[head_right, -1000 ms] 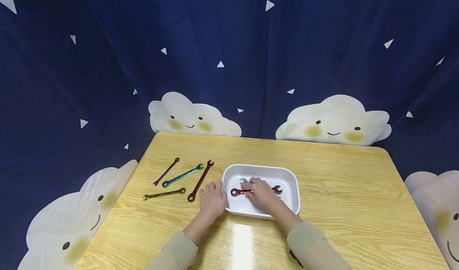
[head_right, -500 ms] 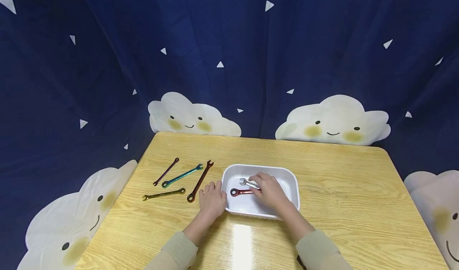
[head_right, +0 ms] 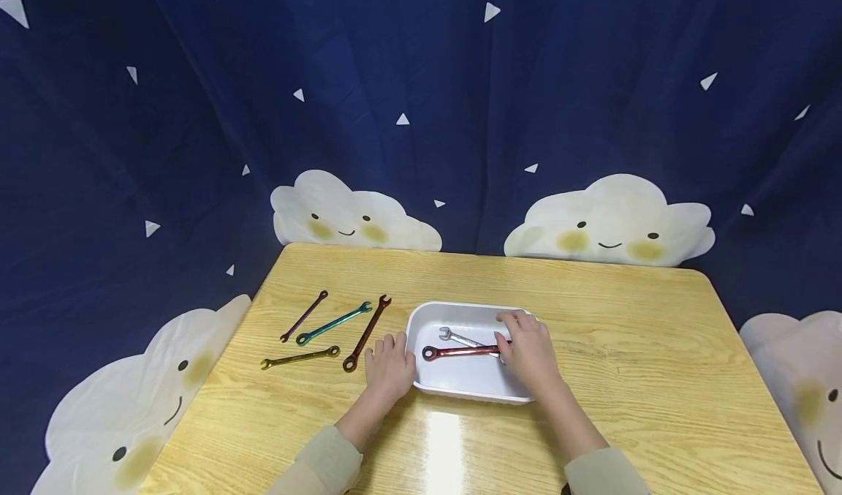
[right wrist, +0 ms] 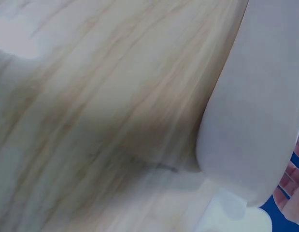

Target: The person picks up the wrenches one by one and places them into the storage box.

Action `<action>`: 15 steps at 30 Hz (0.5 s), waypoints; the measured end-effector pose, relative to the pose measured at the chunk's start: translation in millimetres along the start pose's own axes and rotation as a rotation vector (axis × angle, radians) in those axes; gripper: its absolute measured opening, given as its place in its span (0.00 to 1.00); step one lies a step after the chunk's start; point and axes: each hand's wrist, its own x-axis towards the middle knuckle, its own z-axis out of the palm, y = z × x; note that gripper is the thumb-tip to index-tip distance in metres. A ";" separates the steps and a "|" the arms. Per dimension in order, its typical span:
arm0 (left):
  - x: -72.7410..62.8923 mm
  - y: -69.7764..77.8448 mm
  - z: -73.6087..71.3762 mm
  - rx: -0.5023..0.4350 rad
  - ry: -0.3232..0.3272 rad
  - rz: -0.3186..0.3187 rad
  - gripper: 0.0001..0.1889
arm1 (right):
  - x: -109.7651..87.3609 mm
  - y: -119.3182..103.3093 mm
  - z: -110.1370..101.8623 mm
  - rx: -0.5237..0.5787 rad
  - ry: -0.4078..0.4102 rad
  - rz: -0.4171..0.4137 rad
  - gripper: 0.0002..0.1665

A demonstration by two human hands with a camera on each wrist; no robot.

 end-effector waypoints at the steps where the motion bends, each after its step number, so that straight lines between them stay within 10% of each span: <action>1: 0.2 -0.1 0.0 -0.003 -0.001 -0.001 0.17 | -1.6 2.4 -1.3 -0.008 0.003 0.018 0.17; 15: 0.2 -0.7 -1.3 0.003 -0.003 0.003 0.17 | -23.8 29.4 -12.6 -0.128 0.022 0.209 0.22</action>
